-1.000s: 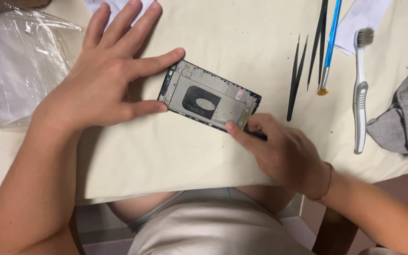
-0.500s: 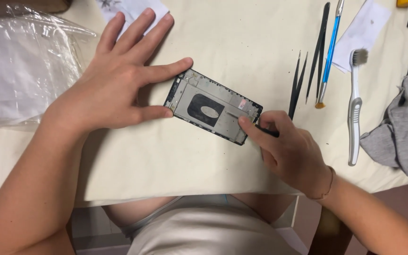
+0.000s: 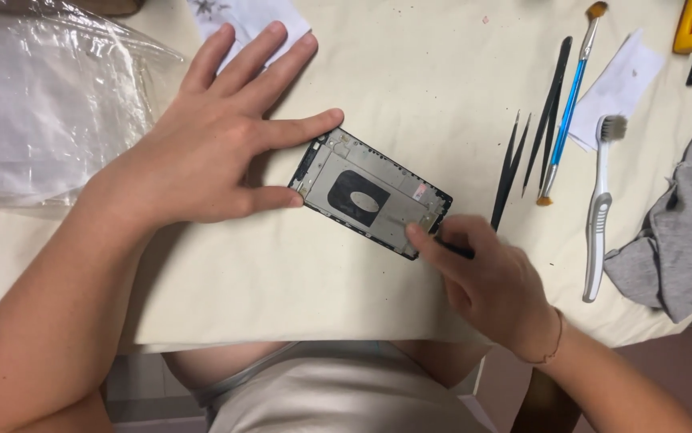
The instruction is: The person cleans a black rectangular electronic component with a white cloth. They then unwrap a phone frame, apply a liquid with a brush, and scrub the frame with a toothbrush. Finally, they use a small knife to scrape residue from the frame and wipe it clean.
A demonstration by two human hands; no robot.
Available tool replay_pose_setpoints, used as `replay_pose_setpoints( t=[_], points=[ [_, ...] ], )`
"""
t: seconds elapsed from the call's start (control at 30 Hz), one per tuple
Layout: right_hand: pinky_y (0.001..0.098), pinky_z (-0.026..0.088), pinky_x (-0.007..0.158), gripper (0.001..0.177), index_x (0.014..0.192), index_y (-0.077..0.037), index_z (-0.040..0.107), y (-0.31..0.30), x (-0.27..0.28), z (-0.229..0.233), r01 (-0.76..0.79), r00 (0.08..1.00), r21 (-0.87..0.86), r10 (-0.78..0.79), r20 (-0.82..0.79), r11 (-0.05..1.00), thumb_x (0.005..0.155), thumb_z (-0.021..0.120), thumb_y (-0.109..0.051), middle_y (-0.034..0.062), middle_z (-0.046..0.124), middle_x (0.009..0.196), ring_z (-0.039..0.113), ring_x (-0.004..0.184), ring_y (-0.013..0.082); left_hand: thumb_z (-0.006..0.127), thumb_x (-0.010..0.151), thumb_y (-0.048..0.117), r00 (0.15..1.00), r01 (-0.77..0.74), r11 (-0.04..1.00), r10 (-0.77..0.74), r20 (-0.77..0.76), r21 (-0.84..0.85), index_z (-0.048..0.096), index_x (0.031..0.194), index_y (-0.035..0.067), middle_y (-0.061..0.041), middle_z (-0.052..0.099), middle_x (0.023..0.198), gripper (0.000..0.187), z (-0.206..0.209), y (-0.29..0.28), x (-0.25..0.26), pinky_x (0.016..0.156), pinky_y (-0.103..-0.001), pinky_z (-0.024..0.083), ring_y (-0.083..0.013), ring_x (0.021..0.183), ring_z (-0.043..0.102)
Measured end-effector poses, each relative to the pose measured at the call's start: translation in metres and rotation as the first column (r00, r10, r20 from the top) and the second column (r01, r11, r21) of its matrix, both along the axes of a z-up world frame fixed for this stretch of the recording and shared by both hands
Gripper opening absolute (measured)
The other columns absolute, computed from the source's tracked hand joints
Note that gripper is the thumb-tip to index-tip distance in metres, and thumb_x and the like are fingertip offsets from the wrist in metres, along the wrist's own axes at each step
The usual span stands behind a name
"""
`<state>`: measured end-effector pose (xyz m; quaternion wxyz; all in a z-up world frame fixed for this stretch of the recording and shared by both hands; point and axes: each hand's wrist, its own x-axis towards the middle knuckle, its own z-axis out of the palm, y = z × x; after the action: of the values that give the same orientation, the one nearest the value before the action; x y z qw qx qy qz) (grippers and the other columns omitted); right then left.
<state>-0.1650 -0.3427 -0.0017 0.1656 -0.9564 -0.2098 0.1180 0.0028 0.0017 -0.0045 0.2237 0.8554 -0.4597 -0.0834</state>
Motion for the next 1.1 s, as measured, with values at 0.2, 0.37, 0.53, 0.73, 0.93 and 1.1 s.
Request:
replay_pose_setpoints(
  t=[0.2, 0.37, 0.53, 0.73, 0.93, 1.1],
  points=[
    [0.0391, 0.053, 0.051, 0.066, 0.145, -0.025, 0.058, 0.001, 0.006, -0.002, -0.022, 0.996, 0.052, 0.018, 0.082, 0.998, 0.089, 0.054, 0.01, 0.0099, 0.05, 0.113, 0.06, 0.076, 0.0229, 0.063, 0.078, 0.035, 0.997, 0.014, 1.0, -0.013, -0.081, 0.017, 0.033, 0.163, 0.021, -0.016, 0.012, 0.171, 0.091, 0.015, -0.022, -0.016, 0.116, -0.076, -0.006, -0.0366, 0.157, 0.004],
    [0.0389, 0.052, 0.053, 0.064, 0.144, -0.023, 0.059, 0.012, 0.003, 0.008, -0.056, 0.996, 0.085, 0.05, 0.076, 0.995, 0.089, 0.054, 0.01, 0.0076, 0.05, 0.11, 0.059, 0.074, 0.0219, 0.067, 0.094, 0.043, 0.996, 0.086, 0.991, -0.084, 0.022, -0.102, 0.052, 0.15, 0.001, -0.016, 0.046, 0.161, 0.072, -0.002, -0.04, -0.037, 0.125, -0.059, 0.016, -0.0315, 0.151, 0.038],
    [0.0382, 0.049, 0.044, 0.069, 0.144, -0.028, 0.058, 0.007, 0.004, 0.008, -0.056, 0.996, 0.028, 0.054, 0.069, 0.998, 0.085, 0.055, 0.009, 0.0065, 0.051, 0.112, 0.055, 0.063, 0.0231, 0.067, 0.096, 0.037, 0.991, 0.108, 0.987, -0.117, -0.067, -0.123, 0.044, 0.153, -0.002, -0.016, 0.042, 0.162, 0.073, -0.006, -0.037, -0.033, 0.126, -0.051, 0.023, -0.0314, 0.152, 0.034],
    [0.0391, 0.048, 0.047, 0.06, 0.143, -0.023, 0.059, 0.011, 0.004, 0.014, -0.077, 0.994, 0.087, 0.069, 0.084, 0.993, 0.093, 0.054, 0.009, 0.0073, 0.05, 0.108, 0.054, 0.065, 0.0237, 0.078, 0.086, 0.047, 0.992, 0.054, 0.994, -0.064, -0.112, -0.092, 0.039, 0.156, -0.004, -0.02, 0.035, 0.165, 0.095, -0.003, -0.02, -0.014, 0.126, -0.054, 0.018, -0.0366, 0.155, 0.027],
    [0.0382, 0.05, 0.044, 0.067, 0.145, -0.029, 0.058, -0.003, 0.0, 0.012, 0.054, 0.998, -0.031, -0.053, 0.041, 0.998, 0.088, 0.054, 0.007, 0.0075, 0.053, 0.114, 0.063, 0.082, 0.0186, 0.079, 0.085, 0.046, 0.993, 0.035, 0.995, -0.044, -0.111, -0.089, 0.041, 0.155, -0.003, -0.019, 0.038, 0.164, 0.093, -0.001, -0.021, -0.016, 0.126, -0.055, 0.019, -0.0362, 0.154, 0.028],
    [0.0432, 0.054, 0.055, 0.071, 0.148, -0.031, 0.053, -0.004, -0.016, 0.013, -0.026, 0.999, 0.002, 0.027, -0.025, 1.0, 0.086, 0.053, 0.005, 0.007, 0.053, 0.119, 0.063, 0.082, 0.025, 0.084, 0.08, 0.043, 0.99, -0.017, 0.996, 0.005, -0.14, -0.084, 0.043, 0.155, 0.0, -0.02, 0.039, 0.164, 0.095, 0.003, -0.022, -0.018, 0.125, -0.052, 0.02, -0.0354, 0.153, 0.032]
  ],
)
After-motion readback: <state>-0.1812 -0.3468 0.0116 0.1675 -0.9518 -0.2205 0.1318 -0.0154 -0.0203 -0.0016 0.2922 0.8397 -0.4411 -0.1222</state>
